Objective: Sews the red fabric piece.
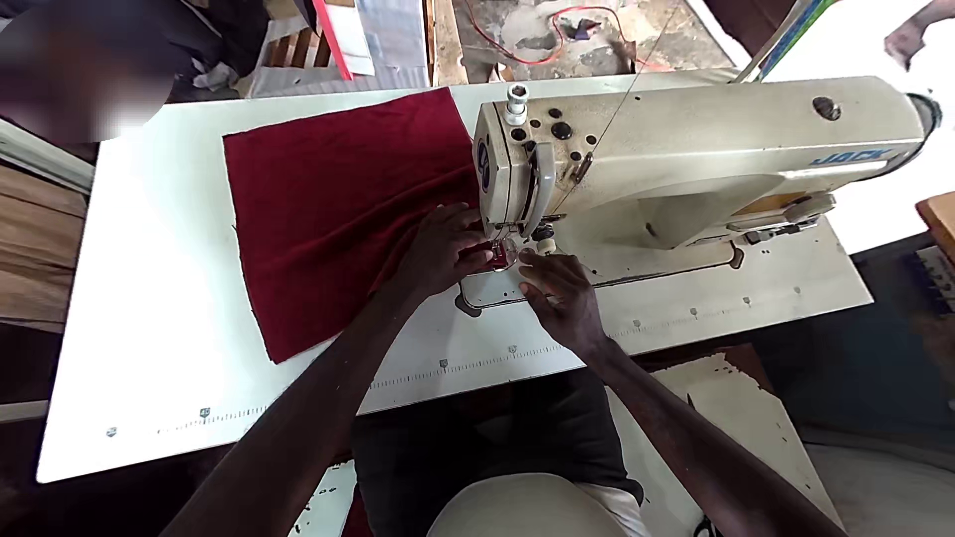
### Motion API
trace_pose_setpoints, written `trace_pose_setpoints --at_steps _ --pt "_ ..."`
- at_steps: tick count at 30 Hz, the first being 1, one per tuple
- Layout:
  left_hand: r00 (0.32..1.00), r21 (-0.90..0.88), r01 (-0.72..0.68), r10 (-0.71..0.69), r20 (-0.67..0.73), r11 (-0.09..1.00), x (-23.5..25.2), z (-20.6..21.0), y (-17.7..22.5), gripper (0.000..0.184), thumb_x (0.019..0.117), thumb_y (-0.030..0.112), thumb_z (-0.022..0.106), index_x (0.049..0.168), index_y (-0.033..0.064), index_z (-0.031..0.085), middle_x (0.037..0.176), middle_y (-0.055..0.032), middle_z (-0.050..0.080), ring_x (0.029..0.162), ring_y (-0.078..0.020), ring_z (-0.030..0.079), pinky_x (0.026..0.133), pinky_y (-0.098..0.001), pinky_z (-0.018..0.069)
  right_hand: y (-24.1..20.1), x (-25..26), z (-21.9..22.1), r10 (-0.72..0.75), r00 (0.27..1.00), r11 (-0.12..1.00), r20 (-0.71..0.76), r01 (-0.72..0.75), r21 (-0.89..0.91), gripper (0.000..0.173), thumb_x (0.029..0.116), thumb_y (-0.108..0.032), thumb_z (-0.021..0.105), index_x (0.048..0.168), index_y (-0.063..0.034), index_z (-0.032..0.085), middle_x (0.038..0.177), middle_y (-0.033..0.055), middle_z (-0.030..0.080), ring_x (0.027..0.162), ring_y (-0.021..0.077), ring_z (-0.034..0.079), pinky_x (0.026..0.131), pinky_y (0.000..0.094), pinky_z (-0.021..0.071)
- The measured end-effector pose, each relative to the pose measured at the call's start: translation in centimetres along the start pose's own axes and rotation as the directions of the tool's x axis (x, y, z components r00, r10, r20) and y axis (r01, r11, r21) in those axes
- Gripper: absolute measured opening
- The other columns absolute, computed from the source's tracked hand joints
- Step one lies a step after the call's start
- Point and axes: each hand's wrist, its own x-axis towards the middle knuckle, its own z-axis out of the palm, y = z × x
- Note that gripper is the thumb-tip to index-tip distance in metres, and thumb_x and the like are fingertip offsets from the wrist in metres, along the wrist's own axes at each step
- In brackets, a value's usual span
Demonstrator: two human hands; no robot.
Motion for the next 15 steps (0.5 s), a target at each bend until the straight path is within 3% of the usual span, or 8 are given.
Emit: trace_pose_setpoints --at_steps 5,10,15 --pt "1.000 -0.001 -0.005 0.005 -0.014 1.000 -0.2 0.1 -0.2 0.037 0.1021 0.046 0.057 0.114 0.0185 0.078 0.145 -0.0032 0.061 0.146 -0.0269 0.042 0.125 -0.0520 0.0237 0.5 -1.1 -2.5 0.053 0.983 0.994 -0.174 -0.034 0.107 0.022 0.1010 -0.016 0.062 0.113 -0.0030 0.076 0.122 0.0102 0.073 0.115 0.0225 0.065 0.100 0.0409 0.0522" --pt "1.000 -0.003 -0.008 0.008 -0.028 1.000 -0.3 0.2 -0.2 0.036 0.1017 0.045 0.058 0.112 0.0173 0.078 0.144 -0.0031 0.062 0.146 -0.0276 0.042 0.124 -0.0522 0.0239 3.9 -2.9 -8.1 0.154 0.939 0.986 -0.308 -0.168 -0.018 0.025 0.1034 -0.018 0.060 0.113 0.0013 0.072 0.102 0.0125 0.071 0.089 0.0156 0.066 0.075 0.0310 0.0569" --pt "1.000 0.009 0.008 -0.008 -0.027 1.000 -0.2 0.1 0.1 0.036 0.1013 0.045 0.059 0.108 0.0163 0.079 0.143 -0.0021 0.062 0.146 -0.0268 0.042 0.124 -0.0511 0.0241 7.3 -4.3 -13.1 0.166 0.885 0.978 -0.435 -0.205 -0.045 0.024 0.1054 -0.015 0.056 0.113 0.0036 0.069 0.099 0.0115 0.069 0.085 0.0135 0.065 0.075 0.0300 0.0555"
